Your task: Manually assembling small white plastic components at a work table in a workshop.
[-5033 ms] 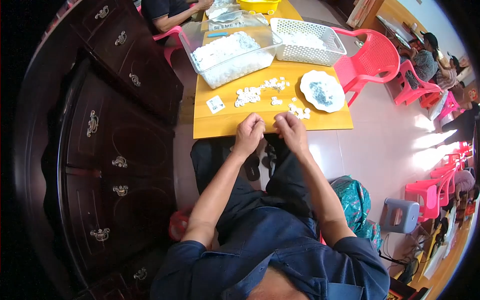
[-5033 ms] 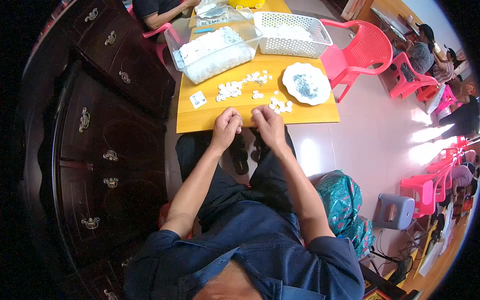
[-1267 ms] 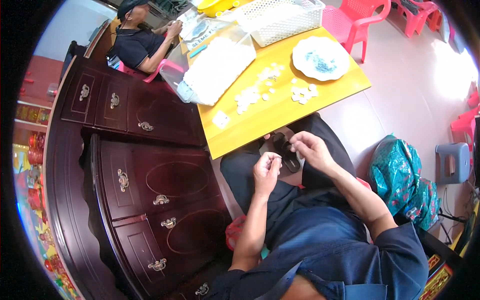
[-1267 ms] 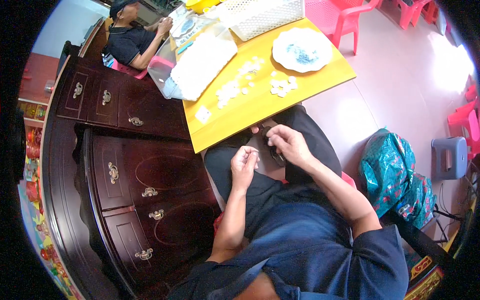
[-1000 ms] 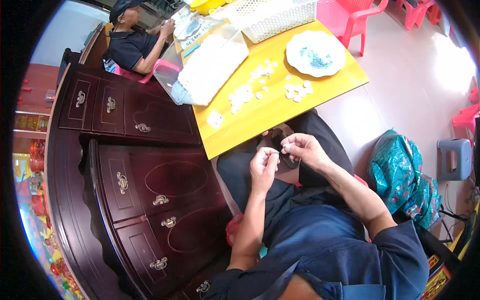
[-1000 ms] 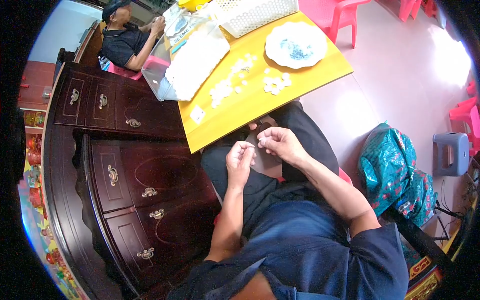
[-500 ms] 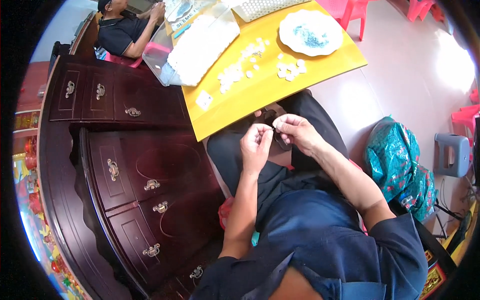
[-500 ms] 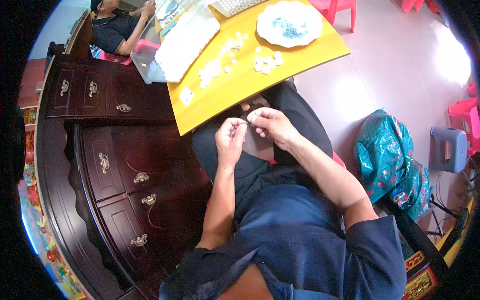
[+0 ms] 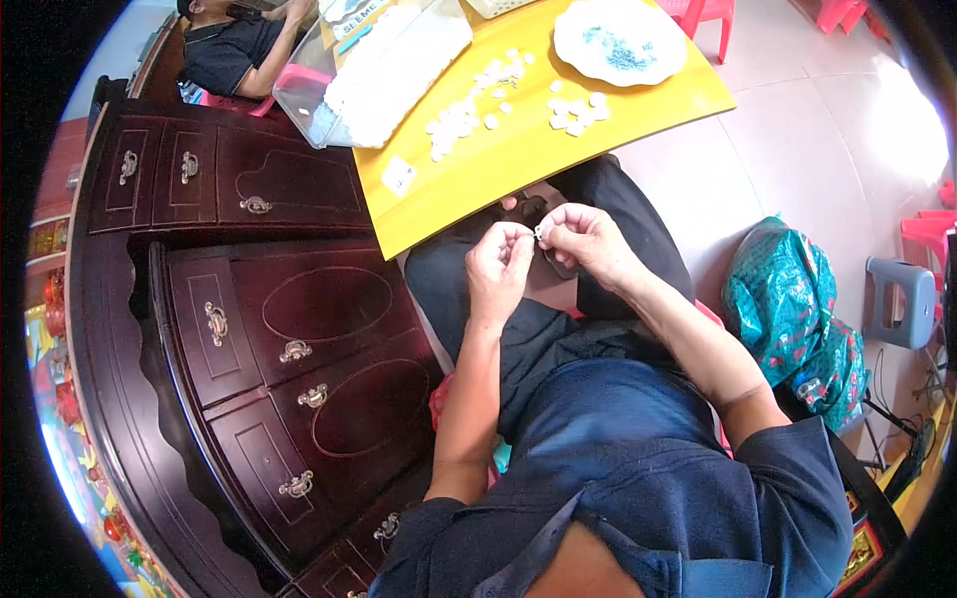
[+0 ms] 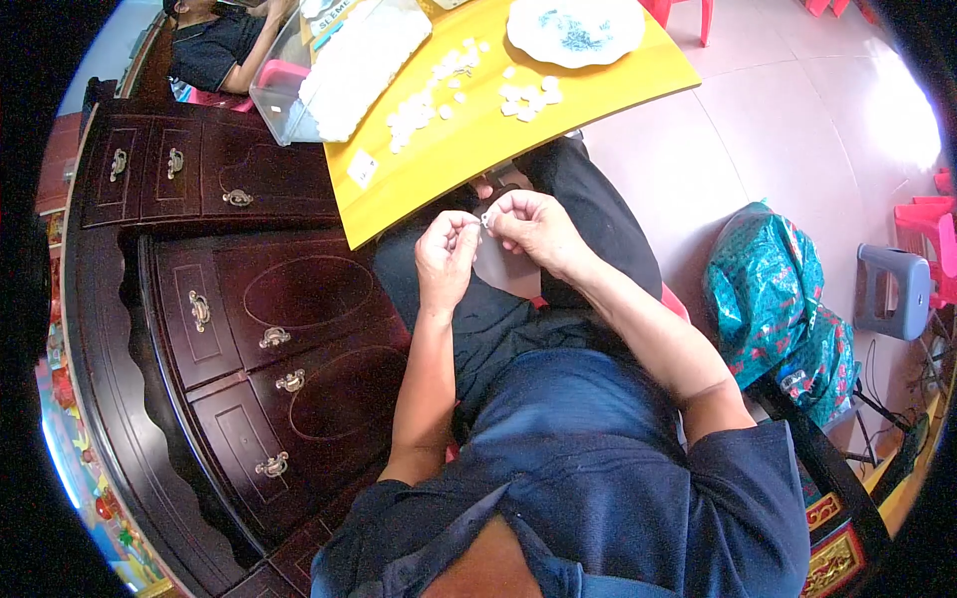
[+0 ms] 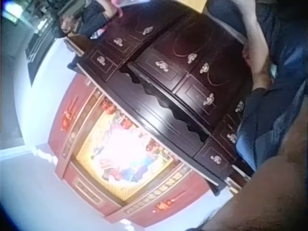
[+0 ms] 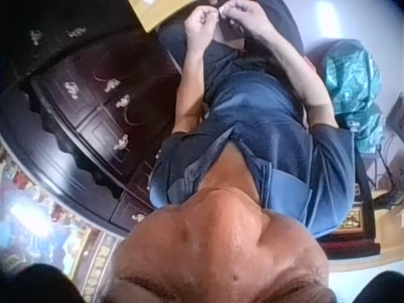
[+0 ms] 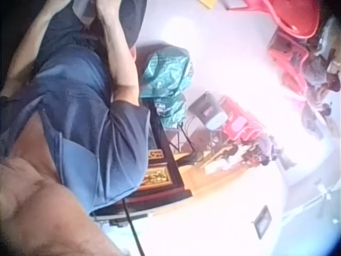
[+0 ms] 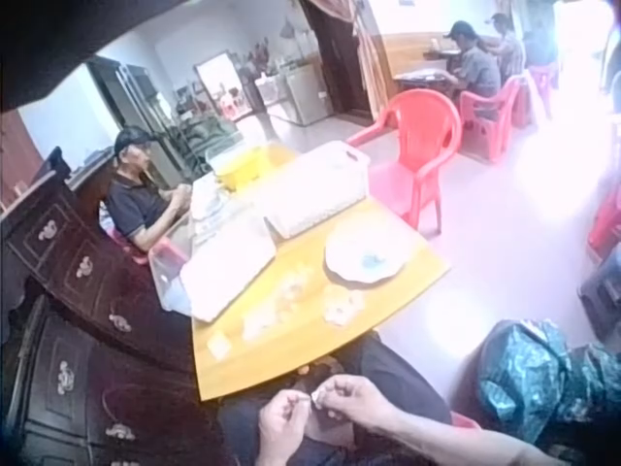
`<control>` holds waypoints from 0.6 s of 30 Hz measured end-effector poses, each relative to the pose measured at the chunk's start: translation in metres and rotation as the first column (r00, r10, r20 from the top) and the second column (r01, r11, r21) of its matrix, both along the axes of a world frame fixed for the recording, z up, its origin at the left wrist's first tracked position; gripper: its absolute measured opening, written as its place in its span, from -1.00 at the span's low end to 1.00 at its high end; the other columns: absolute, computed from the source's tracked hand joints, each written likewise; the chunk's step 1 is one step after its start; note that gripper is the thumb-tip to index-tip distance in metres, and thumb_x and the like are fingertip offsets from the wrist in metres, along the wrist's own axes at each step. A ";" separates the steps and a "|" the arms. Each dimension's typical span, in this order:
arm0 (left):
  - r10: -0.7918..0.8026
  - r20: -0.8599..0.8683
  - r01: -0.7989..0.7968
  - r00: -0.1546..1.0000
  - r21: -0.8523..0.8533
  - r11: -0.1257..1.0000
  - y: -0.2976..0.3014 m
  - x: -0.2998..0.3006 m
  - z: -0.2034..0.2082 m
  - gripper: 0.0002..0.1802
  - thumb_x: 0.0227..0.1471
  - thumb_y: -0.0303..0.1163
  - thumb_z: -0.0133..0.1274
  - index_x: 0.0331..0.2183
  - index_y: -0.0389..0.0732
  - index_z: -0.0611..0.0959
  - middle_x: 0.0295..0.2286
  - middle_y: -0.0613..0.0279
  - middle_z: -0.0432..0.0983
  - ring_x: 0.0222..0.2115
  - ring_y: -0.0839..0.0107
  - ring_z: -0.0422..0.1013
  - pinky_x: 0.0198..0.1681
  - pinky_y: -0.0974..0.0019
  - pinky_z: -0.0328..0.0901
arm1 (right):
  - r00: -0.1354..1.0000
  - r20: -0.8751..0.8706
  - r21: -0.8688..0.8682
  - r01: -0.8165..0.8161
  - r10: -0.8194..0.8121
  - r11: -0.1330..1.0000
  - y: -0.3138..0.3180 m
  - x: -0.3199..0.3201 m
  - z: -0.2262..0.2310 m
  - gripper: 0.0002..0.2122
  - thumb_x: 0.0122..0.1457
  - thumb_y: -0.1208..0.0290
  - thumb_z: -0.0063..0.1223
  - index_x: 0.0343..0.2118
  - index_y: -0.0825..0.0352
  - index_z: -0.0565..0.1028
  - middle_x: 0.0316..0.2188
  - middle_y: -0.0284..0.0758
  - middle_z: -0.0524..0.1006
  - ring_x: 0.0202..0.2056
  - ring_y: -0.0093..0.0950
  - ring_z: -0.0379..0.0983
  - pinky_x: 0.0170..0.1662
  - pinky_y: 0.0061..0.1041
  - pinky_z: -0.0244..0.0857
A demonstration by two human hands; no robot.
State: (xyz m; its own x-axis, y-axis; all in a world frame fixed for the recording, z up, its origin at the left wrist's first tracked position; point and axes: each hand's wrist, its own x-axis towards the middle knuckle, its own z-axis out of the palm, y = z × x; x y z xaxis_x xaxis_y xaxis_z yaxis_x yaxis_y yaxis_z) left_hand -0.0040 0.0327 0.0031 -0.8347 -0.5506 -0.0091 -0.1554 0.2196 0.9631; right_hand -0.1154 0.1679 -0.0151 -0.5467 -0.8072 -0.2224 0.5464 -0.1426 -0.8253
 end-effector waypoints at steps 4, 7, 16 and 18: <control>-0.006 -0.005 0.005 1.000 -0.070 0.998 0.000 -0.001 0.000 -0.96 0.12 -0.56 0.10 -0.35 -0.33 0.61 -0.54 0.36 0.52 -0.55 0.71 0.39 -0.47 0.53 0.30 | 0.999 -0.032 0.043 0.000 0.001 0.999 0.000 0.000 0.000 -0.95 0.23 0.49 0.07 -0.33 0.31 0.54 -0.48 -0.49 0.53 -0.54 -0.77 0.33 -0.47 -0.77 0.21; -0.002 0.000 0.002 1.000 -0.129 0.992 0.003 -0.003 0.005 -0.98 0.10 -0.58 0.11 -0.36 -0.33 0.61 -0.57 0.34 0.53 -0.58 0.71 0.39 -0.50 0.52 0.30 | 0.998 -0.059 0.077 0.012 -0.007 0.997 -0.001 0.001 -0.003 -0.96 0.23 0.50 0.09 -0.34 0.31 0.55 -0.50 -0.50 0.52 -0.55 -0.76 0.33 -0.47 -0.76 0.22; 0.009 0.006 -0.007 1.000 -0.243 0.970 0.009 -0.007 0.008 -0.99 0.07 -0.61 0.12 -0.40 -0.33 0.61 -0.59 0.25 0.54 -0.61 0.66 0.42 -0.54 0.47 0.31 | 0.996 -0.046 0.049 0.075 -0.072 0.996 -0.005 0.004 -0.008 -0.97 0.21 0.51 0.12 -0.35 0.32 0.54 -0.50 -0.48 0.54 -0.53 -0.74 0.37 -0.43 -0.73 0.29; 0.003 -0.007 -0.004 1.000 -0.244 0.970 0.008 -0.007 0.007 -0.99 0.06 -0.61 0.12 -0.39 -0.33 0.61 -0.59 0.24 0.55 -0.61 0.65 0.43 -0.53 0.47 0.32 | 0.997 -0.031 0.035 0.072 -0.071 0.997 -0.004 0.003 -0.006 -0.97 0.21 0.51 0.12 -0.35 0.33 0.54 -0.50 -0.48 0.54 -0.52 -0.74 0.38 -0.42 -0.73 0.30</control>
